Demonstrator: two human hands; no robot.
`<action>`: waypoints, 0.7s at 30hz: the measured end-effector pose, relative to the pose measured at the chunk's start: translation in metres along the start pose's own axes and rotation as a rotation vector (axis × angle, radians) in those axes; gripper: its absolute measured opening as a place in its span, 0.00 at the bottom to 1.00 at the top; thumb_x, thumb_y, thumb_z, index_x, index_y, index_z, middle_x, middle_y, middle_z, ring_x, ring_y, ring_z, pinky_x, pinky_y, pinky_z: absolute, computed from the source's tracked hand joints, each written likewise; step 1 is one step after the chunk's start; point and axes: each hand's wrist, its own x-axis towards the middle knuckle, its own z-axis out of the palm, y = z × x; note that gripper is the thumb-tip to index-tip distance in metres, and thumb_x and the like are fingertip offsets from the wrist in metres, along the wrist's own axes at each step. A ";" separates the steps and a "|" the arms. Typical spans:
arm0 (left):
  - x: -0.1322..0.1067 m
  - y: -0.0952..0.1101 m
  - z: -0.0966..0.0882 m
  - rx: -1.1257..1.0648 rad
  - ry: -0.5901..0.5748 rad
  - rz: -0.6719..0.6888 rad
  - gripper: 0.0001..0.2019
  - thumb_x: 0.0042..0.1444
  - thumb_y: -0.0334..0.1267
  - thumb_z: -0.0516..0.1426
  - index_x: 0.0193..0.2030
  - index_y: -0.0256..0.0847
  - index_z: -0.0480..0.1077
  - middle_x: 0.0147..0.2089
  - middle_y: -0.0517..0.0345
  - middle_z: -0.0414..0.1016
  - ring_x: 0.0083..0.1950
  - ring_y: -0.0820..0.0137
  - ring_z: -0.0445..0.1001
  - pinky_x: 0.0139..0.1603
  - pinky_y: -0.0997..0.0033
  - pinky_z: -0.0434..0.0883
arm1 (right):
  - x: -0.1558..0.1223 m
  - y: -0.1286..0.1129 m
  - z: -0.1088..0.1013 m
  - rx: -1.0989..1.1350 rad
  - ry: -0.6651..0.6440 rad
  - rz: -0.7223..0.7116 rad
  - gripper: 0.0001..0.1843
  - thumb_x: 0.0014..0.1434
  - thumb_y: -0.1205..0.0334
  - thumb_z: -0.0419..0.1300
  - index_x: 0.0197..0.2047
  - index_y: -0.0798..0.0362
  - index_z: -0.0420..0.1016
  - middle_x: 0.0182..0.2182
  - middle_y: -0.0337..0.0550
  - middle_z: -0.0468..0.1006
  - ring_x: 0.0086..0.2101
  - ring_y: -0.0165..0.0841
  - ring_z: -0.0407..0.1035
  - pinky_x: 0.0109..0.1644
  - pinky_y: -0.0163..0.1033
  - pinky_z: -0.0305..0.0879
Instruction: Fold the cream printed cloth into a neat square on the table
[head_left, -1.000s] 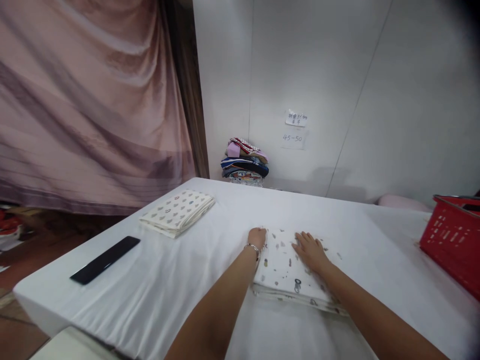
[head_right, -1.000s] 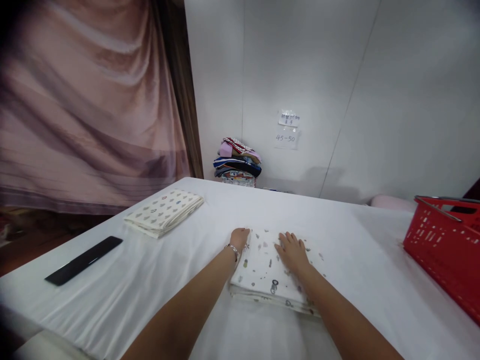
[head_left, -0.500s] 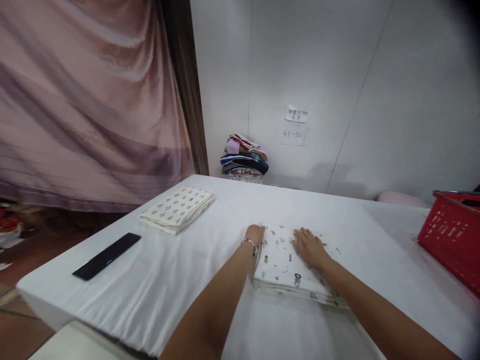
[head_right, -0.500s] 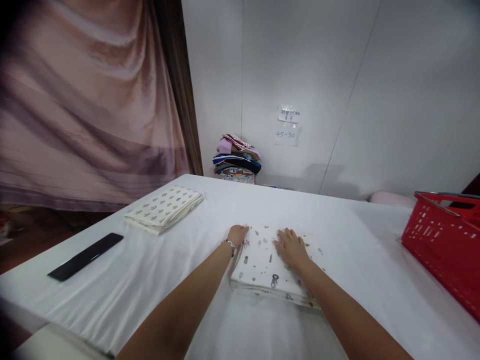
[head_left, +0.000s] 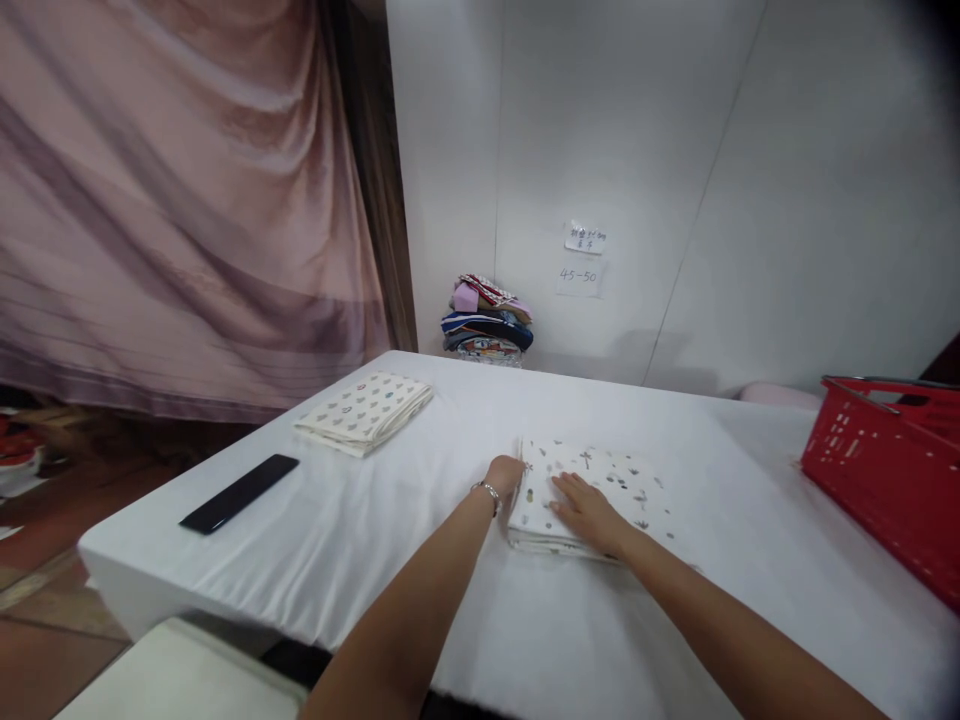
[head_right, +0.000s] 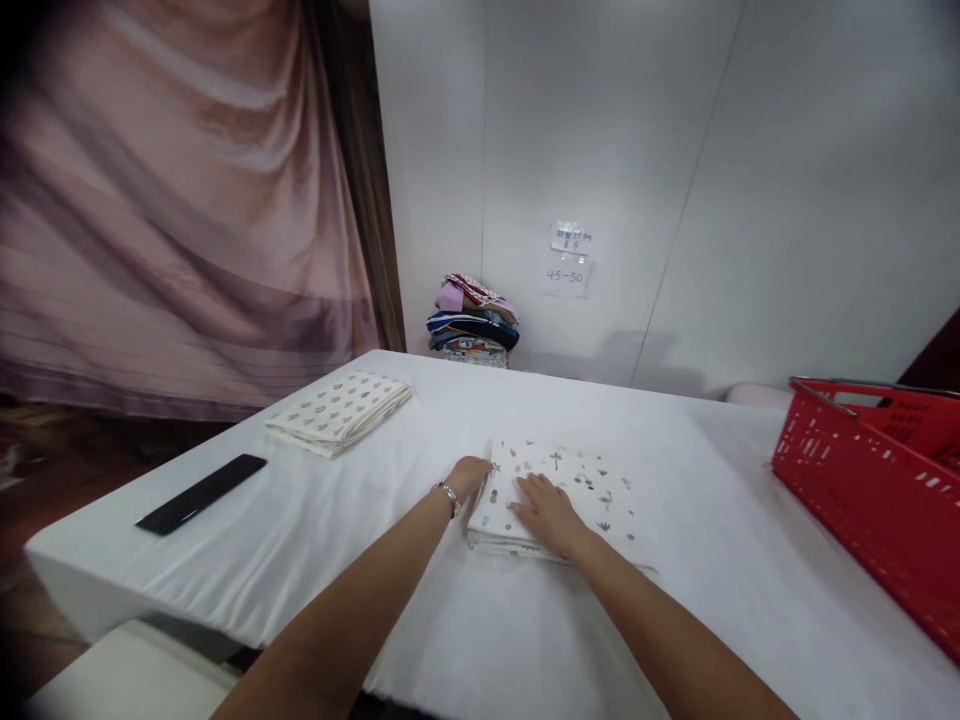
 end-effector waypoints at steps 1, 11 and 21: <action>0.000 0.000 -0.001 0.015 0.010 0.002 0.12 0.52 0.41 0.51 0.28 0.38 0.72 0.35 0.50 0.77 0.40 0.65 0.73 0.39 0.73 0.66 | 0.000 -0.002 0.002 -0.011 -0.003 -0.006 0.33 0.60 0.44 0.41 0.63 0.52 0.51 0.63 0.47 0.48 0.62 0.39 0.38 0.62 0.48 0.39; -0.014 -0.011 0.000 -0.013 -0.062 0.066 0.17 0.54 0.47 0.49 0.28 0.38 0.73 0.34 0.51 0.77 0.38 0.68 0.73 0.37 0.75 0.65 | -0.035 -0.014 0.008 -0.082 0.034 -0.063 0.27 0.62 0.47 0.38 0.60 0.48 0.57 0.63 0.46 0.50 0.62 0.38 0.40 0.61 0.50 0.38; -0.069 -0.033 -0.009 -0.217 -0.139 0.108 0.18 0.50 0.49 0.54 0.35 0.36 0.74 0.35 0.57 0.76 0.38 0.70 0.70 0.37 0.76 0.66 | -0.046 -0.024 0.015 -0.097 0.104 -0.187 0.23 0.62 0.54 0.43 0.59 0.49 0.59 0.60 0.45 0.56 0.60 0.39 0.45 0.60 0.48 0.42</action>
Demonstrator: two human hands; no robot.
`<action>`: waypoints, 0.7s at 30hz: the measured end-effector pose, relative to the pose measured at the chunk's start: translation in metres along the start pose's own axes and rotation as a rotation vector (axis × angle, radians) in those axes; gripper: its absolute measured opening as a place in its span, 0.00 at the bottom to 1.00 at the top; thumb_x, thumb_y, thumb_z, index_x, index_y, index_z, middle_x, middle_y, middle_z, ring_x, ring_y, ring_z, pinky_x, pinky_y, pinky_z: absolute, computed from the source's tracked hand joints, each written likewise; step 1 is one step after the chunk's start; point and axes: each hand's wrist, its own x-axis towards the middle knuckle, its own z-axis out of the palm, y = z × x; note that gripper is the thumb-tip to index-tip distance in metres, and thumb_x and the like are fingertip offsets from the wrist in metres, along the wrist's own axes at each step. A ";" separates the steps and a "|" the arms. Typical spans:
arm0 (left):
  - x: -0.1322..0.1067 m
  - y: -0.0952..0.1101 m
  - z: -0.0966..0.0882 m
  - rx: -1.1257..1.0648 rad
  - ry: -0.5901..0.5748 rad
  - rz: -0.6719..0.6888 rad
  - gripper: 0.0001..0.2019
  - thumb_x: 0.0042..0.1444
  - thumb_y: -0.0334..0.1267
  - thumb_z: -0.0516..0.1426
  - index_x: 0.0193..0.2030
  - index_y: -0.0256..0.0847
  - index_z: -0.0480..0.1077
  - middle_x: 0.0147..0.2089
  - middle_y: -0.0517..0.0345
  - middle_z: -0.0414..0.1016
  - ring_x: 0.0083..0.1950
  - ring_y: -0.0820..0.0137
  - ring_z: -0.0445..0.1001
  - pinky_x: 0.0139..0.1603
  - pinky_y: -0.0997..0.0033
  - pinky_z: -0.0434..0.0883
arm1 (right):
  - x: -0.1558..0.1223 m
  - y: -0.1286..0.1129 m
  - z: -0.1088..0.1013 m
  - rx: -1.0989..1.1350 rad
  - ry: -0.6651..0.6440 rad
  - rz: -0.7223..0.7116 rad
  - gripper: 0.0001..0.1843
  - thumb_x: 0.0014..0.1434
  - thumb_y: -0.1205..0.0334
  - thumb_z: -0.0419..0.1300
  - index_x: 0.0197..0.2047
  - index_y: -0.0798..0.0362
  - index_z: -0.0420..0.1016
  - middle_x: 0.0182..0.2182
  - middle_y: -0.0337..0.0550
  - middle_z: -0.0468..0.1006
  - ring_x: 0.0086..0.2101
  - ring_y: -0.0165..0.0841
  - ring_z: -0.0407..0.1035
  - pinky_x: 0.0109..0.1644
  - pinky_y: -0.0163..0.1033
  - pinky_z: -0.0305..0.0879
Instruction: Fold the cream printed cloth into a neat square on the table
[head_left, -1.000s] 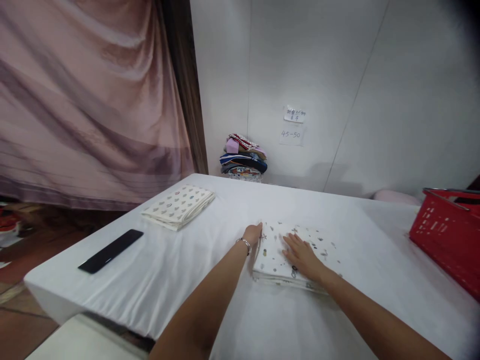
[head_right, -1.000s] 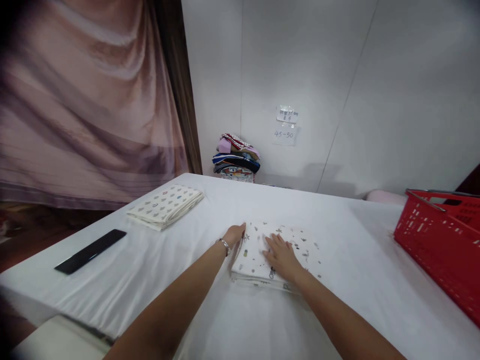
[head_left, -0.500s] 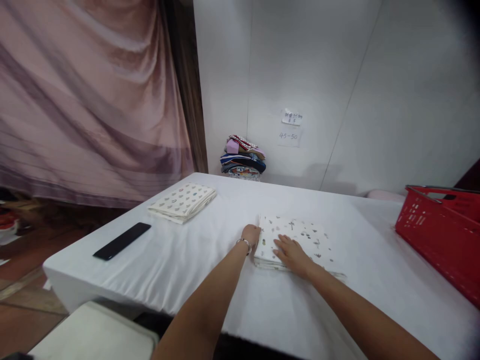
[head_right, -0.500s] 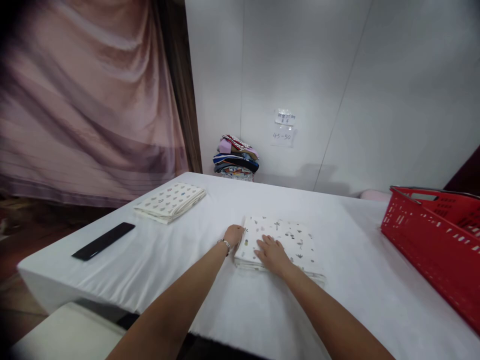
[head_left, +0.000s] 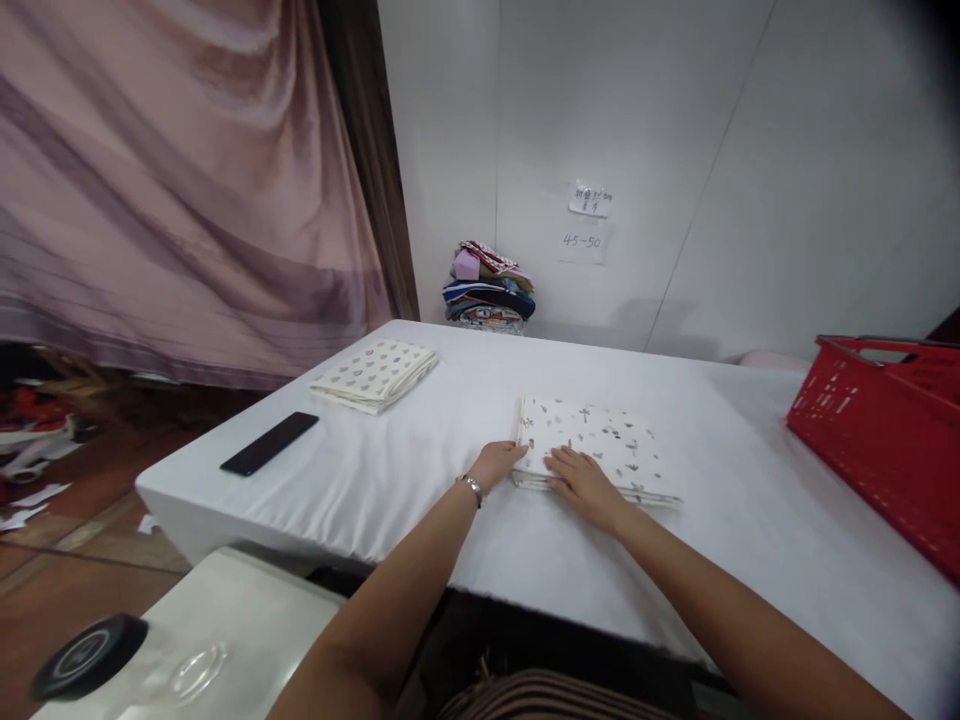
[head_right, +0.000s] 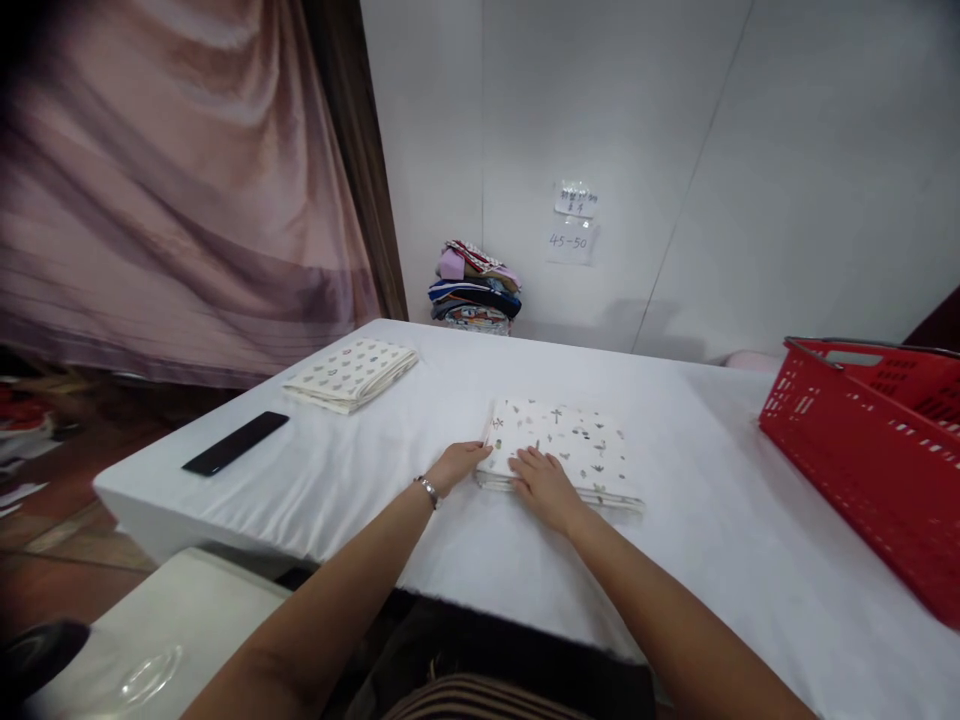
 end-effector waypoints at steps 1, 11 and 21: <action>-0.005 -0.001 -0.001 -0.040 0.016 0.000 0.18 0.49 0.49 0.54 0.35 0.35 0.74 0.36 0.57 0.75 0.39 0.70 0.70 0.37 0.76 0.66 | 0.001 -0.001 0.000 0.001 0.019 -0.027 0.22 0.62 0.55 0.44 0.57 0.51 0.61 0.59 0.46 0.58 0.60 0.39 0.46 0.60 0.47 0.44; -0.039 -0.005 0.006 -0.222 0.131 -0.212 0.15 0.52 0.35 0.52 0.47 0.35 0.64 0.39 0.53 0.73 0.30 0.77 0.71 0.25 0.80 0.64 | 0.024 -0.025 0.003 -0.035 0.140 -0.114 0.11 0.58 0.61 0.52 0.43 0.52 0.71 0.42 0.44 0.71 0.45 0.35 0.61 0.49 0.38 0.55; -0.042 -0.004 0.013 -0.272 0.137 -0.199 0.19 0.47 0.34 0.58 0.47 0.35 0.64 0.39 0.52 0.73 0.32 0.75 0.71 0.22 0.81 0.62 | 0.037 -0.025 0.009 -0.082 0.123 -0.123 0.11 0.61 0.64 0.49 0.41 0.53 0.72 0.36 0.44 0.70 0.39 0.33 0.62 0.43 0.36 0.54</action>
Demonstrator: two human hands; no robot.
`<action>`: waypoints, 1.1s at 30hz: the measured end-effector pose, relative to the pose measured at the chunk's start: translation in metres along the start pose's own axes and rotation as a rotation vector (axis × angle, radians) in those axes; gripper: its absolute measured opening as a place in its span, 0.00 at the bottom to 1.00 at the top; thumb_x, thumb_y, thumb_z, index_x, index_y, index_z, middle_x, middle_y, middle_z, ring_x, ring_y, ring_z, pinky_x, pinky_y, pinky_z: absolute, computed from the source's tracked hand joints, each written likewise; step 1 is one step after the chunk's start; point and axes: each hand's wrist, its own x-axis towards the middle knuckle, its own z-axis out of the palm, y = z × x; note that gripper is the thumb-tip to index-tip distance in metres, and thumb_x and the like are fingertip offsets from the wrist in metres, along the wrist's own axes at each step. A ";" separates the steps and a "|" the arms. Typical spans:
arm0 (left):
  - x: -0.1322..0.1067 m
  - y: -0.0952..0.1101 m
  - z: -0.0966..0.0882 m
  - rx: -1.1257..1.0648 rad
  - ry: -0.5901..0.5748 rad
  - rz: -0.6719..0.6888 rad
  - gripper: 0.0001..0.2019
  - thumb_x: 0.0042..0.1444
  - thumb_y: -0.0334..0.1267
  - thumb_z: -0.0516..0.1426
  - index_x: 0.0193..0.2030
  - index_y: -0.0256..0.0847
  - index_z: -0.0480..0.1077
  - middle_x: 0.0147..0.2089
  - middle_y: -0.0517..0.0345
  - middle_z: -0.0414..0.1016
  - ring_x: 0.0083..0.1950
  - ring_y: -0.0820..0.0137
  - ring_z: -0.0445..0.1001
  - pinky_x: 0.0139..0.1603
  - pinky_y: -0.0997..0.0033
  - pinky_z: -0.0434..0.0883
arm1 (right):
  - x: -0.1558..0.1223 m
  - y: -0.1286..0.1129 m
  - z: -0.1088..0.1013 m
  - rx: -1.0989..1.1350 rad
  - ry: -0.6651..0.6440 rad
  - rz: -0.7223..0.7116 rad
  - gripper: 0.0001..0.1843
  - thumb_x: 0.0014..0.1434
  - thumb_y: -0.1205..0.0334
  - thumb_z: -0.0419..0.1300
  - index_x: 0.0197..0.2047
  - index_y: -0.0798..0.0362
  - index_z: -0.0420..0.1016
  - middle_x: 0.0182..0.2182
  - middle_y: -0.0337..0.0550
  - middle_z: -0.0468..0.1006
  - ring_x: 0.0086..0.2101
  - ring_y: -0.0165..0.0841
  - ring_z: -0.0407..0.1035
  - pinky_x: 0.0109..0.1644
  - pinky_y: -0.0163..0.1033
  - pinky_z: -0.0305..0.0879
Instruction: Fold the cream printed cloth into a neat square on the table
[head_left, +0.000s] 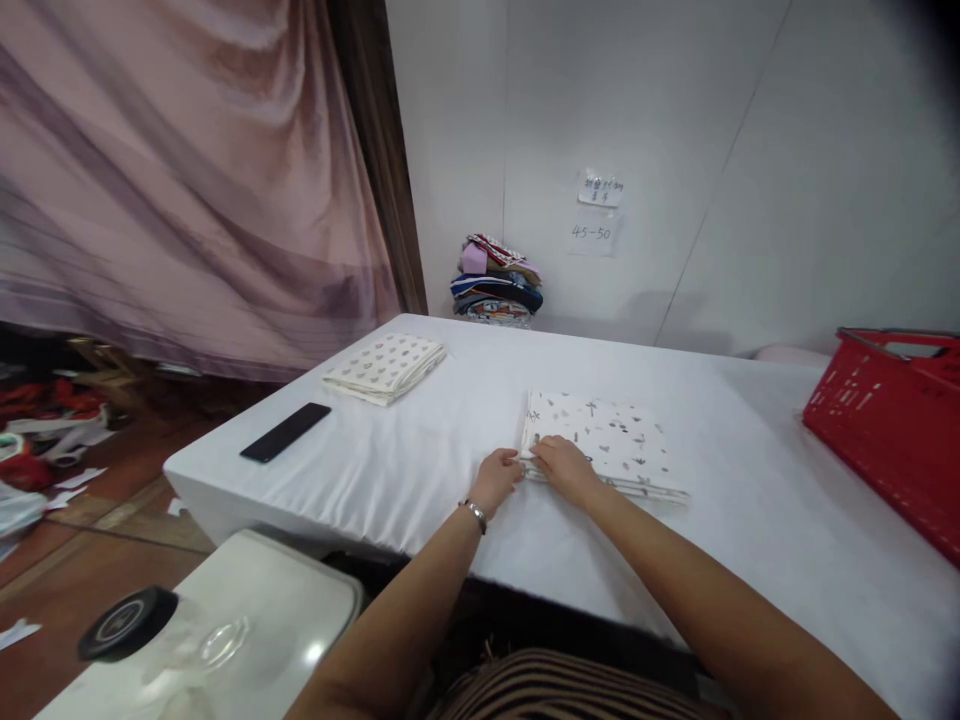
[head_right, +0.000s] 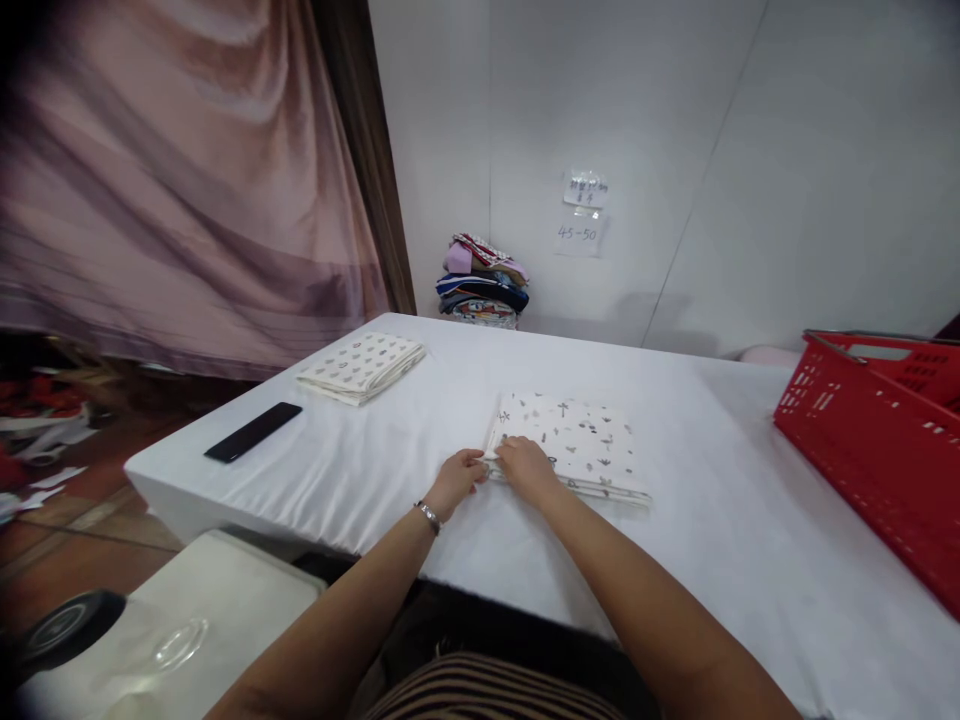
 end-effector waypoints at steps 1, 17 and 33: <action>0.000 0.000 0.000 -0.007 0.000 -0.004 0.19 0.47 0.34 0.58 0.47 0.35 0.64 0.38 0.52 0.73 0.32 0.75 0.71 0.22 0.81 0.62 | 0.000 0.001 0.000 0.009 0.012 -0.001 0.12 0.62 0.64 0.47 0.41 0.53 0.71 0.36 0.44 0.70 0.39 0.33 0.62 0.42 0.35 0.54; 0.001 -0.003 0.001 -0.239 0.011 0.054 0.16 0.50 0.33 0.55 0.47 0.36 0.63 0.31 0.57 0.73 0.24 0.79 0.68 0.19 0.81 0.58 | -0.006 -0.003 -0.002 0.006 0.035 -0.036 0.07 0.59 0.60 0.52 0.37 0.54 0.68 0.35 0.44 0.69 0.38 0.33 0.61 0.41 0.36 0.53; -0.015 -0.015 0.003 0.851 0.030 0.684 0.18 0.51 0.32 0.54 0.50 0.49 0.65 0.49 0.59 0.63 0.42 0.72 0.68 0.38 0.74 0.66 | 0.000 0.009 -0.007 0.092 0.012 -0.002 0.11 0.62 0.63 0.47 0.31 0.53 0.67 0.31 0.40 0.68 0.35 0.29 0.62 0.37 0.33 0.53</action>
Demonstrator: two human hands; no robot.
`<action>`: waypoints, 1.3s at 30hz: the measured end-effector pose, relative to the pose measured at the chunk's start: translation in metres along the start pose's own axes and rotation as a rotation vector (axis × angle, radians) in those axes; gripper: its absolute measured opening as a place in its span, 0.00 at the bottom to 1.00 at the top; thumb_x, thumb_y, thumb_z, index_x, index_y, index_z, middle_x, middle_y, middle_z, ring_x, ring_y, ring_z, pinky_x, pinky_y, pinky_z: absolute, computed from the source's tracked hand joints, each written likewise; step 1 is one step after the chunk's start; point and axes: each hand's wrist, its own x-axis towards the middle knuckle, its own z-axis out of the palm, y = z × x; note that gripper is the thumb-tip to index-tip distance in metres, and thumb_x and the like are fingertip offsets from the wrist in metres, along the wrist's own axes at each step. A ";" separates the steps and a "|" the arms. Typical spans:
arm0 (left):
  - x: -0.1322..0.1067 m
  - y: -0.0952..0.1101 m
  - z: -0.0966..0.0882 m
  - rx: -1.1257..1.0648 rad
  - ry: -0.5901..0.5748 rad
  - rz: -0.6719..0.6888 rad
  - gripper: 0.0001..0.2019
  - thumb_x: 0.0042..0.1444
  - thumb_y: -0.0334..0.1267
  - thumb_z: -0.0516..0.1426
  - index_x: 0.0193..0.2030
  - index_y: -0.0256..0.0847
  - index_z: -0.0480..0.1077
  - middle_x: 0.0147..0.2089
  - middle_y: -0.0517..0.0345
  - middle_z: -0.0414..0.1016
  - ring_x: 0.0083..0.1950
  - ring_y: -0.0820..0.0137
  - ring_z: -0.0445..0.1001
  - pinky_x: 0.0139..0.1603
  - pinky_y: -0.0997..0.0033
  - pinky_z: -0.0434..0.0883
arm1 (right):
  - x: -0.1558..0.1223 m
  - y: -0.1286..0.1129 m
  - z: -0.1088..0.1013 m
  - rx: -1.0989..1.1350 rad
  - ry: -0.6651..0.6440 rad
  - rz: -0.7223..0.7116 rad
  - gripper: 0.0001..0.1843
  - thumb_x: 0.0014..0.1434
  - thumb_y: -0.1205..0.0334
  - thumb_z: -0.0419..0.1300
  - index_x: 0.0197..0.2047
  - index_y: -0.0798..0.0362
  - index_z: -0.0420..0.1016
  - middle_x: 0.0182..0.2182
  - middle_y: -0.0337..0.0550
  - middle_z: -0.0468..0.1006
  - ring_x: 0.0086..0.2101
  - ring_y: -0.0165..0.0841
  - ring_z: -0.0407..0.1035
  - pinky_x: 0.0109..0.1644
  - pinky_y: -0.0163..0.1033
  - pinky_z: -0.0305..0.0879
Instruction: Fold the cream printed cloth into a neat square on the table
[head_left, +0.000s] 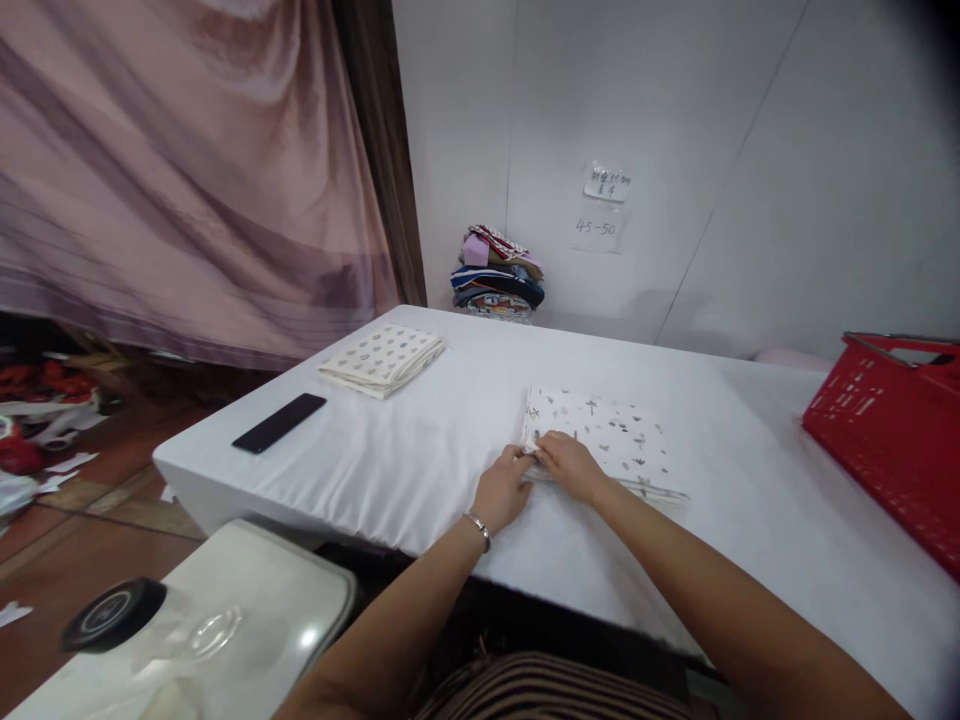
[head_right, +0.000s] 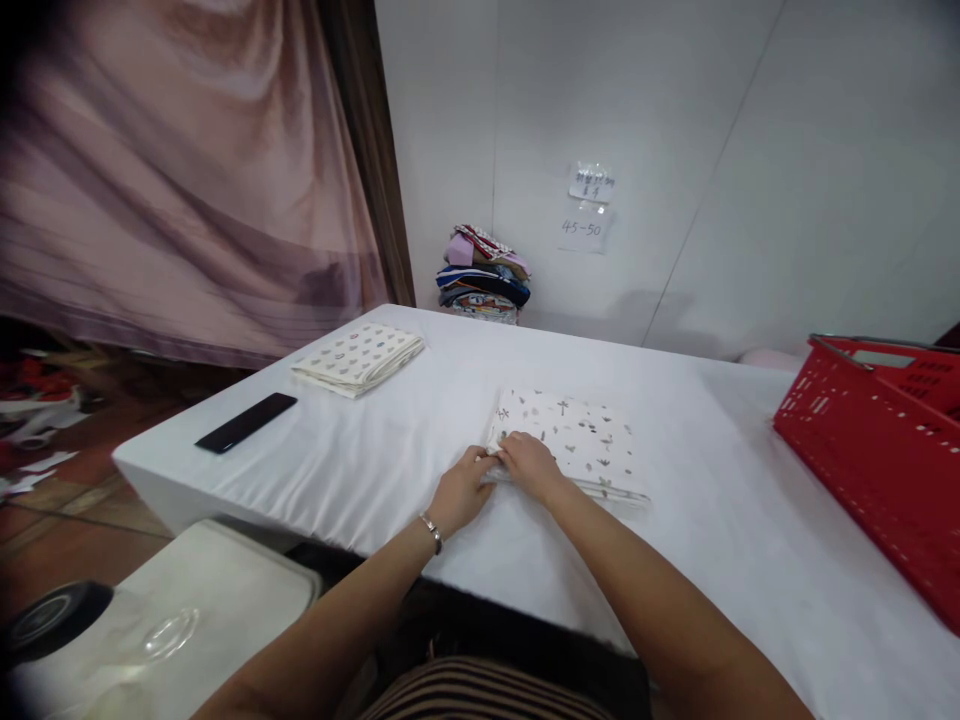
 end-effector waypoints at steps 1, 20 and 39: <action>0.002 -0.001 -0.002 0.070 -0.026 0.029 0.16 0.52 0.32 0.53 0.48 0.49 0.65 0.49 0.58 0.63 0.43 0.71 0.68 0.39 0.74 0.66 | 0.001 0.000 0.000 -0.026 -0.006 -0.011 0.11 0.62 0.63 0.47 0.32 0.54 0.67 0.32 0.41 0.68 0.35 0.29 0.62 0.37 0.33 0.54; 0.001 -0.024 -0.013 -0.126 0.040 0.006 0.07 0.51 0.31 0.51 0.37 0.43 0.66 0.38 0.59 0.68 0.40 0.70 0.67 0.42 0.71 0.65 | -0.001 -0.012 0.017 -0.238 -0.047 -0.051 0.10 0.62 0.64 0.48 0.34 0.54 0.69 0.34 0.46 0.70 0.38 0.35 0.61 0.40 0.38 0.53; 0.019 -0.035 -0.004 -0.065 0.086 0.169 0.13 0.56 0.41 0.51 0.46 0.47 0.69 0.54 0.60 0.68 0.54 0.66 0.65 0.55 0.63 0.65 | -0.109 0.058 -0.019 -0.022 0.205 0.169 0.15 0.61 0.64 0.47 0.49 0.52 0.67 0.48 0.46 0.71 0.49 0.35 0.62 0.54 0.44 0.54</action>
